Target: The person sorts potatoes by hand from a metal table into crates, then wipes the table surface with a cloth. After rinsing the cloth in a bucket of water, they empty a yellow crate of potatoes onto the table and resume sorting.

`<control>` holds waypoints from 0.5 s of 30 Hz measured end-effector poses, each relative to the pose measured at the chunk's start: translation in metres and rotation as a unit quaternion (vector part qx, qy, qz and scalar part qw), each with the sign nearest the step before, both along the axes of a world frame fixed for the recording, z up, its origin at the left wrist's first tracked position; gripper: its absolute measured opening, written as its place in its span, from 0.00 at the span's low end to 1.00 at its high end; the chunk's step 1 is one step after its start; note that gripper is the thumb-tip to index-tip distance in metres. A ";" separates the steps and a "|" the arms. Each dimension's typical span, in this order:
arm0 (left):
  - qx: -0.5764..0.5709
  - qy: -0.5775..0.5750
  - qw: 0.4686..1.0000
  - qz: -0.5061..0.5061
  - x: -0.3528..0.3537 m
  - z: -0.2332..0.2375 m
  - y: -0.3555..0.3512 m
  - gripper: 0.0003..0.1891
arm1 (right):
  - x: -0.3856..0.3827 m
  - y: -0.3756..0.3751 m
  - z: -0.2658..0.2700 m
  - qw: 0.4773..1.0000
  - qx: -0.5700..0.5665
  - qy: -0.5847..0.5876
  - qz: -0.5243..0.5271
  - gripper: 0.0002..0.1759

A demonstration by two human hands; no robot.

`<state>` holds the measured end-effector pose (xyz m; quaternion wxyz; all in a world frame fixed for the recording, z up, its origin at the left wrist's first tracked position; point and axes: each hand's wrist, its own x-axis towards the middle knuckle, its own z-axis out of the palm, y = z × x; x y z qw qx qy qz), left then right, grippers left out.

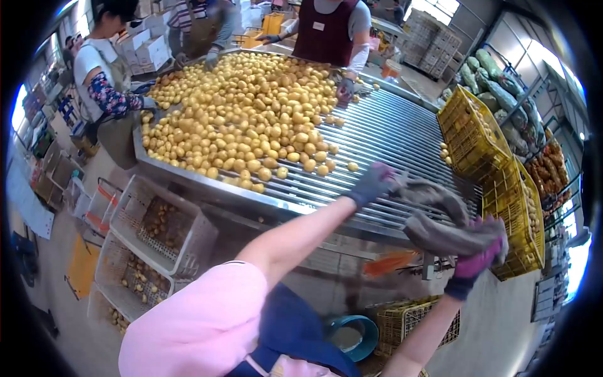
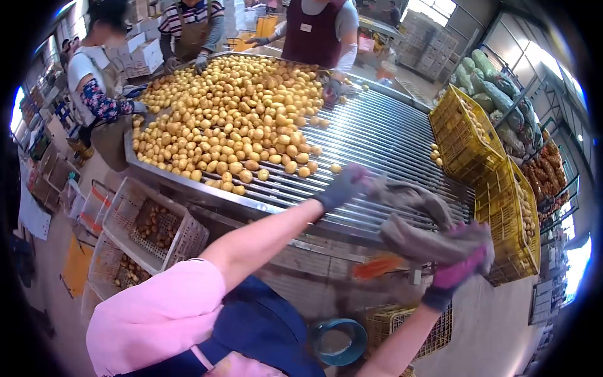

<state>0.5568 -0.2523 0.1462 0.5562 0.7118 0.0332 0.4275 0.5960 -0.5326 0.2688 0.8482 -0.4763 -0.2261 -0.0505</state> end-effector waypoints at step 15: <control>0.288 0.463 0.739 0.396 -0.277 -0.134 0.268 0.32 | 0.083 0.274 -0.273 0.905 -0.339 0.247 -0.070 0.25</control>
